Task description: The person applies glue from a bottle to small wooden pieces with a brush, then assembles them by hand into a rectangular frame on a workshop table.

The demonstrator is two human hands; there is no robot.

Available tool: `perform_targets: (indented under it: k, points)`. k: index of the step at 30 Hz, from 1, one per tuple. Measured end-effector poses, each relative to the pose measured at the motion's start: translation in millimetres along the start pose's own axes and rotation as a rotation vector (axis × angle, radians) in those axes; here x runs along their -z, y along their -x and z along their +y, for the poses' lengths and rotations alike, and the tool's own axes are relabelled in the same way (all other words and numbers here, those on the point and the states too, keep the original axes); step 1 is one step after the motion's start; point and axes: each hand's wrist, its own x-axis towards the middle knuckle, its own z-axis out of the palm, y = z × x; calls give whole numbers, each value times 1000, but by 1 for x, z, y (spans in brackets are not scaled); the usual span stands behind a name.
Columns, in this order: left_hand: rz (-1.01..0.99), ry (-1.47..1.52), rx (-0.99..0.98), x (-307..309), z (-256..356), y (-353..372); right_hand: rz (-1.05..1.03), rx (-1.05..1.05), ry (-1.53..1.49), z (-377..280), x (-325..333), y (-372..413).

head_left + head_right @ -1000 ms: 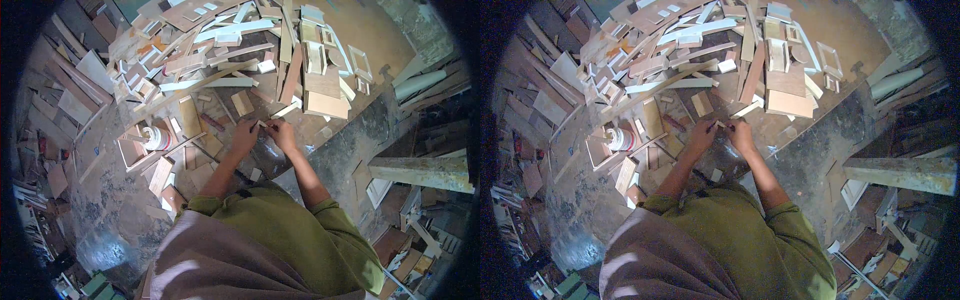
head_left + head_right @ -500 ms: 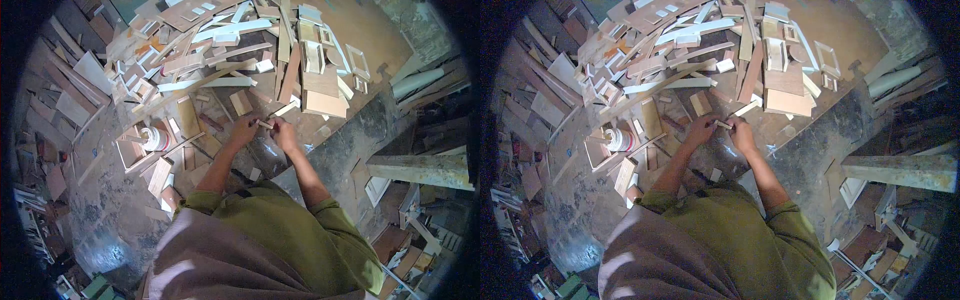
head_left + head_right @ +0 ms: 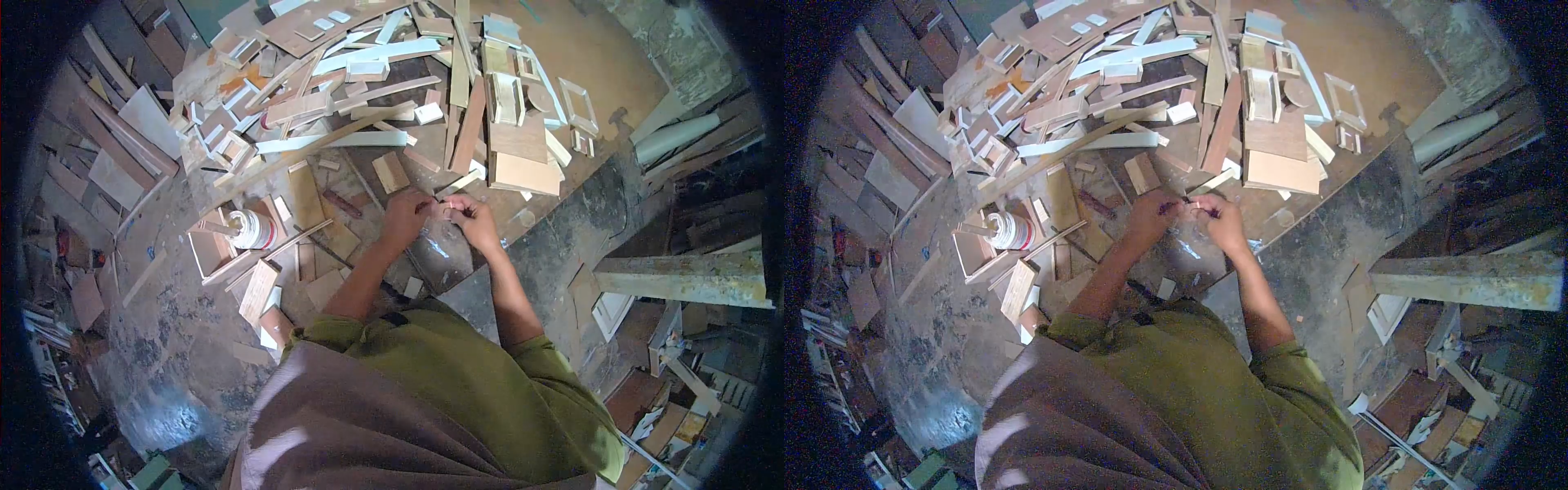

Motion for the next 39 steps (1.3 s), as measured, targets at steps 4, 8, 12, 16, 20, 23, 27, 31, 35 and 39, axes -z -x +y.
perform_targets:
  k: [4, 8, 12, 16, 20, 23, 27, 31, 35, 39]
  points:
    - [69, 26, -2, -9, -7, 6, -10, -67, -107, -12, 1, 5]
    - [-6, 110, 130, -8, -6, 9, -55, -88, -141, -15, 5, 6]
    - [-86, -19, 135, -2, 0, 10, -94, -98, -179, -11, 6, 9]
    - [-18, -246, -16, -24, -22, 16, -41, -60, 61, -3, -1, 11]
    - [70, -22, 64, -11, -15, 29, -73, -95, -6, -22, -8, 15]
    - [-9, -25, 212, 5, -19, 32, -117, -138, -183, -21, -15, 17]
    - [59, -3, 262, 37, -29, 45, -114, -133, -173, -25, -19, 19]
    - [-101, -207, 441, 55, -32, 55, -119, -131, -105, -32, -27, 23]
    - [116, 152, 214, 34, -25, 67, -111, -149, -106, -27, -40, 28]
    - [55, 121, 204, 33, -25, 70, -126, -118, -108, -28, -47, 32]
